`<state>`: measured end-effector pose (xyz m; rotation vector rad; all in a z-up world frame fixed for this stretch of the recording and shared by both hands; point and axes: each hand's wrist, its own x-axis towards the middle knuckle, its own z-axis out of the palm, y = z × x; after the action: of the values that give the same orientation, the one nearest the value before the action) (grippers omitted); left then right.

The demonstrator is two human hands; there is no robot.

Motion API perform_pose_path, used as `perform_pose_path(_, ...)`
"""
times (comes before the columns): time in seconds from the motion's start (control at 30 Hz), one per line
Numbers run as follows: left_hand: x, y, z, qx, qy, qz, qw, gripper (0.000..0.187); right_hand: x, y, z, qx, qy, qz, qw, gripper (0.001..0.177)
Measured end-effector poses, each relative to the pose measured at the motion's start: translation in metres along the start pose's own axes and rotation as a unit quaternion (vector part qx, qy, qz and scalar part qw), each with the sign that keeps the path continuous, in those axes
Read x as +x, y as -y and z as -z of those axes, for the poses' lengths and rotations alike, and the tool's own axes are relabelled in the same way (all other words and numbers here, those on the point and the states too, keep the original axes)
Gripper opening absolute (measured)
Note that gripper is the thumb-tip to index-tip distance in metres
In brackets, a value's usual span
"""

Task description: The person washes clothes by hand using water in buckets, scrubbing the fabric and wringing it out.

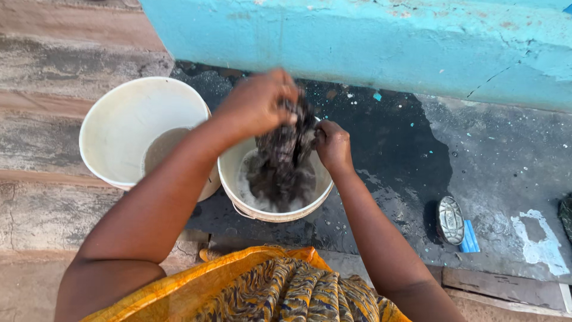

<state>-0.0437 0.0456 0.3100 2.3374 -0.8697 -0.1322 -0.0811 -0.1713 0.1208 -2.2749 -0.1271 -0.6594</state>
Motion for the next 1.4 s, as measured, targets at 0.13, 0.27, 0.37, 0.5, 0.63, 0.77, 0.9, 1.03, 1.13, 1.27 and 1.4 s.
perform_pose_path(0.13, 0.008, 0.008, 0.009, -0.047, -0.053, -0.024, 0.997, 0.036, -0.001, 0.000, 0.000, 0.005, -0.004, -0.020, 1.000, 0.012)
perform_pose_path(0.27, 0.029, 0.045, -0.038, 0.032, 0.000, -0.041, 0.999, 0.037, -0.001, 0.002, 0.000, -0.027, -0.002, 0.015, 1.000, 0.013)
perform_pose_path(0.37, 0.038, 0.094, -0.095, 0.070, 0.127, 0.085, 0.986, 0.042, 0.000, 0.008, 0.002, 0.079, 0.043, -0.092, 0.992, 0.012)
perform_pose_path(0.5, 0.040, 0.160, -0.189, 0.101, 0.330, 0.201, 0.917, 0.038, -0.001, 0.011, 0.003, 0.110, 0.061, -0.105, 0.986, 0.013)
perform_pose_path(0.63, 0.037, 0.194, -0.254, 0.130, 0.346, 0.157, 0.916, 0.082, -0.003, 0.011, 0.002, 0.113, 0.057, -0.117, 0.985, 0.015)
perform_pose_path(0.77, 0.022, 0.168, -0.297, 0.247, 0.371, 0.111, 0.888, 0.113, -0.001, 0.014, 0.002, 0.109, 0.052, -0.113, 0.986, 0.017)
perform_pose_path(0.9, 0.025, 0.153, -0.313, 0.315, 0.459, 0.083, 0.827, 0.099, -0.004, 0.017, 0.004, 0.121, 0.062, -0.132, 0.982, 0.016)
perform_pose_path(1.03, 0.033, 0.156, -0.309, 0.258, 0.451, 0.131, 0.845, 0.090, -0.003, 0.017, 0.003, 0.117, 0.066, -0.137, 0.981, 0.016)
perform_pose_path(1.13, 0.043, 0.162, -0.301, 0.238, 0.423, 0.116, 0.867, 0.084, -0.001, 0.016, 0.003, 0.106, 0.063, -0.134, 0.983, 0.016)
perform_pose_path(1.27, 0.036, 0.154, -0.265, 0.218, 0.357, 0.086, 0.904, 0.078, -0.001, 0.017, 0.004, 0.106, 0.065, -0.140, 0.982, 0.017)
perform_pose_path(1.4, 0.022, 0.130, -0.187, 0.171, 0.245, 0.090, 0.950, 0.075, -0.001, 0.012, 0.004, 0.129, 0.054, -0.133, 0.981, 0.017)
